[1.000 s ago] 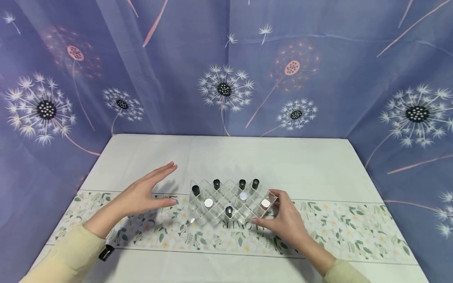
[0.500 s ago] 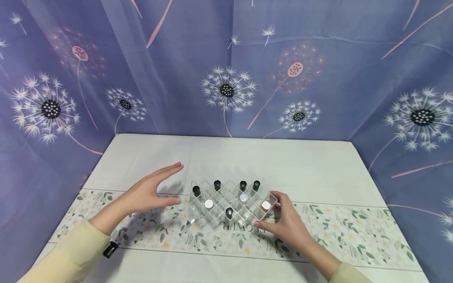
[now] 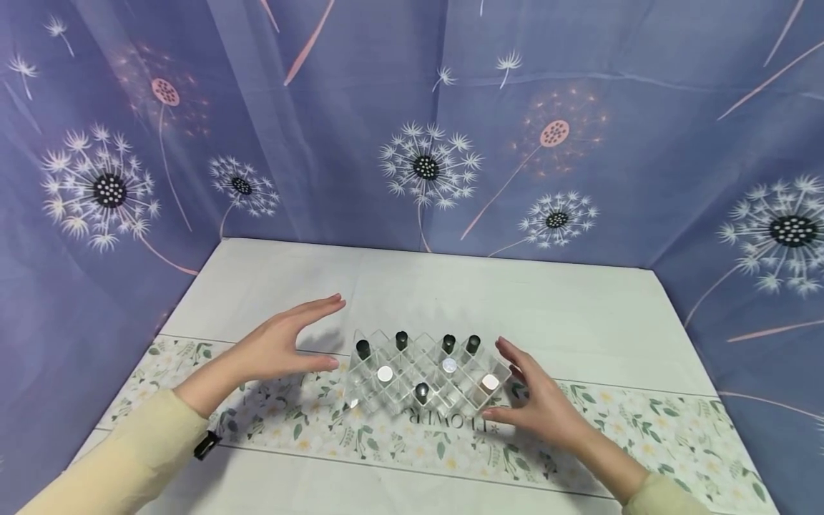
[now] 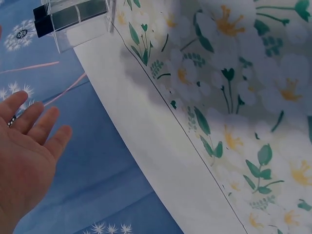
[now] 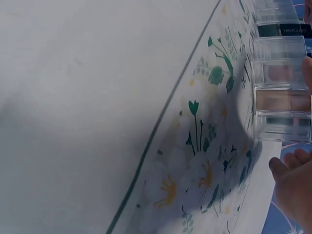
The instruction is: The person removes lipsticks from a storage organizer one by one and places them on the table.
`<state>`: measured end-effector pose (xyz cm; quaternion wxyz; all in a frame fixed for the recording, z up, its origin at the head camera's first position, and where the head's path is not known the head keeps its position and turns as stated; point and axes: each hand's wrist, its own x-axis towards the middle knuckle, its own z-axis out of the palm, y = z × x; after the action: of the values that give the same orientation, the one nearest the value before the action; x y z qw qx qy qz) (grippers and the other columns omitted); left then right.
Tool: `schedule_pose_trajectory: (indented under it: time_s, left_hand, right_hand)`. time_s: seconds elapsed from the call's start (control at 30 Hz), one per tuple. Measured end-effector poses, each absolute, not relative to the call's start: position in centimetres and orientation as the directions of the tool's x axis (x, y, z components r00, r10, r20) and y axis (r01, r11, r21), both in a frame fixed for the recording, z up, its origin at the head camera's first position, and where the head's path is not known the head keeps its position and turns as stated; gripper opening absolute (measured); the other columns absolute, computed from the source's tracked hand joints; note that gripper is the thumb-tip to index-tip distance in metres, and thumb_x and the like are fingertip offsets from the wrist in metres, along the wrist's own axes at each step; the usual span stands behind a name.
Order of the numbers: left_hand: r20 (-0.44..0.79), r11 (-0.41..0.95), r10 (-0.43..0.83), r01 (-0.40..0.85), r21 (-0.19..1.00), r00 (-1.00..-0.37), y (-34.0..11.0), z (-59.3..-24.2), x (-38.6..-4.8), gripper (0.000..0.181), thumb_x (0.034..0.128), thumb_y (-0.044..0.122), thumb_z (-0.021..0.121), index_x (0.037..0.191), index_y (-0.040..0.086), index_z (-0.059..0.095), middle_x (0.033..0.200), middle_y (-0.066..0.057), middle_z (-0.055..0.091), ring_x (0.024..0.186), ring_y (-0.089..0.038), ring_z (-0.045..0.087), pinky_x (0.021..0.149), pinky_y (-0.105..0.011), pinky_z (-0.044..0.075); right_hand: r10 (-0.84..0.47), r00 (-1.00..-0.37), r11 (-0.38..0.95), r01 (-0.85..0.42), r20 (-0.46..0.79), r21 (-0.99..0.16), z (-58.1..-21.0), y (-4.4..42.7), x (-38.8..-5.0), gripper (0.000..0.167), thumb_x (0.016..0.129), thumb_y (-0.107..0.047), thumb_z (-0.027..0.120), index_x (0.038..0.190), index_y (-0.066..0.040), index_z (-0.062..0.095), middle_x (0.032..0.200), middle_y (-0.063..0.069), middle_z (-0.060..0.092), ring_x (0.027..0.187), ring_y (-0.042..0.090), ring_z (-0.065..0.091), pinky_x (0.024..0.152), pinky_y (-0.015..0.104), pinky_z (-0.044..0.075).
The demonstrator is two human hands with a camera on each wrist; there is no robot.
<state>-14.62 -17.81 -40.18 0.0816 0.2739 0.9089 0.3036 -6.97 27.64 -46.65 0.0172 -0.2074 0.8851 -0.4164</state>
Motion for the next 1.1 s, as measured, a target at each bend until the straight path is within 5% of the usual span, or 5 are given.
schedule_pose_trajectory:
  time_s: [0.17,0.3,0.4,0.77,1.1]
  left_hand:
    - [0.029,0.654,0.558,0.461,0.600,-0.829,-17.1,-40.1,-14.8,0.093,0.0870,0.053,0.087,0.165,0.027,0.044,0.172,0.003,0.036,0.157,-0.030,0.037,0.125,-0.060,0.035]
    - [0.033,0.637,0.575,0.472,0.609,-0.818,-16.6,-40.1,-14.9,0.090,0.0868,0.049,0.089,0.164,0.025,0.047,0.171,0.002,0.038,0.157,-0.029,0.038,0.125,-0.059,0.035]
    - [0.029,0.632,0.577,0.469,0.617,-0.816,-16.3,-40.0,-15.0,0.088,0.0867,0.046,0.090,0.162,0.025,0.050,0.171,0.004,0.039,0.156,-0.029,0.039,0.125,-0.059,0.035]
    - [0.055,0.593,0.583,0.471,0.653,-0.810,-15.8,-40.2,-15.0,0.074,0.0899,0.036,0.089,0.155,0.019,0.059,0.159,-0.002,0.056,0.148,-0.031,0.050,0.124,-0.057,0.038]
    - [0.061,0.579,0.585,0.469,0.667,-0.809,-15.1,-40.7,-15.1,0.062,0.0928,0.029,0.086,0.150,0.018,0.064,0.149,-0.002,0.065,0.141,-0.030,0.058,0.122,-0.053,0.043]
  right_hand:
    - [-0.379,-0.920,0.600,-0.323,0.096,-0.732,-46.9,27.5,-7.5,0.114,0.082,-0.036,0.094,0.171,-0.012,0.026,0.167,0.019,0.041,0.149,0.004,0.040,0.111,0.009,0.038]
    - [-0.362,-0.931,0.634,-0.282,0.046,-0.720,-47.1,27.2,-7.6,0.114,0.081,-0.040,0.094,0.169,-0.008,0.029,0.167,0.020,0.041,0.147,0.040,0.047,0.112,0.037,0.051]
    - [-0.344,-0.939,0.641,-0.246,0.014,-0.727,-47.1,27.1,-7.5,0.115,0.080,-0.039,0.095,0.169,-0.010,0.030,0.166,0.026,0.040,0.142,0.051,0.050,0.109,0.057,0.051]
    - [-0.320,-0.947,0.643,-0.222,0.006,-0.733,-47.3,26.9,-7.4,0.112,0.079,-0.032,0.098,0.168,-0.014,0.034,0.156,0.031,0.050,0.125,0.050,0.064,0.096,0.065,0.058]
    - [-0.310,-0.951,0.641,-0.219,0.014,-0.736,-47.5,26.8,-7.4,0.111,0.078,-0.032,0.099,0.167,-0.014,0.036,0.155,0.030,0.052,0.127,0.051,0.063,0.101,0.065,0.055]
